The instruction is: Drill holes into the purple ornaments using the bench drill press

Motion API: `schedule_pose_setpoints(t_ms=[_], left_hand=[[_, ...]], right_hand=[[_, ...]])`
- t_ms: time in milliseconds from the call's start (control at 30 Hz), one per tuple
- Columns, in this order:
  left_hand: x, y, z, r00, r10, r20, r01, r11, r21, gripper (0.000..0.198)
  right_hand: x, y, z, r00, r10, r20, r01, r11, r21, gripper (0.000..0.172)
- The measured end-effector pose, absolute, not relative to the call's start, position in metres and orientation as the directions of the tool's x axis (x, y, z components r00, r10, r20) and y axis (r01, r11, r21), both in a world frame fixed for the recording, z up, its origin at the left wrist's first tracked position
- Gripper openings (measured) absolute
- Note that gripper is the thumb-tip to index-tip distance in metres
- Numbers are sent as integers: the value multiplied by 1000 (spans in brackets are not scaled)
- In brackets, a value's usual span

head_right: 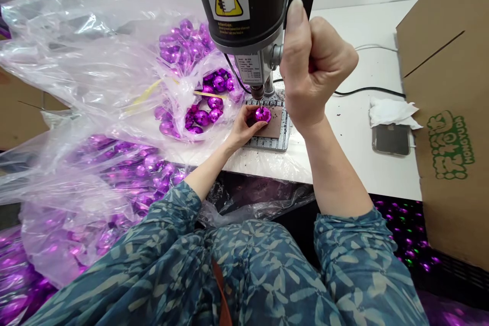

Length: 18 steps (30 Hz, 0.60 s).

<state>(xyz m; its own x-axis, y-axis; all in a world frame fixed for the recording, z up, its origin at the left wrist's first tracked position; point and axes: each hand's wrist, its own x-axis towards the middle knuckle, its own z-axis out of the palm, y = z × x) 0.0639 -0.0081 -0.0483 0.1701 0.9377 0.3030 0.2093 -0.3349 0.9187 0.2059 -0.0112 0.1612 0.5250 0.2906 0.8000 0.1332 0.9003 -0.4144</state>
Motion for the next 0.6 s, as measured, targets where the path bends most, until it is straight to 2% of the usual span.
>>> schedule_pose_setpoints(t_ms=[600], left_hand=[[66, -8, -50, 169, 942, 288, 179, -317, 931, 65]], right_hand=[[234, 19, 84, 478, 330, 814, 156, 880, -448, 97]])
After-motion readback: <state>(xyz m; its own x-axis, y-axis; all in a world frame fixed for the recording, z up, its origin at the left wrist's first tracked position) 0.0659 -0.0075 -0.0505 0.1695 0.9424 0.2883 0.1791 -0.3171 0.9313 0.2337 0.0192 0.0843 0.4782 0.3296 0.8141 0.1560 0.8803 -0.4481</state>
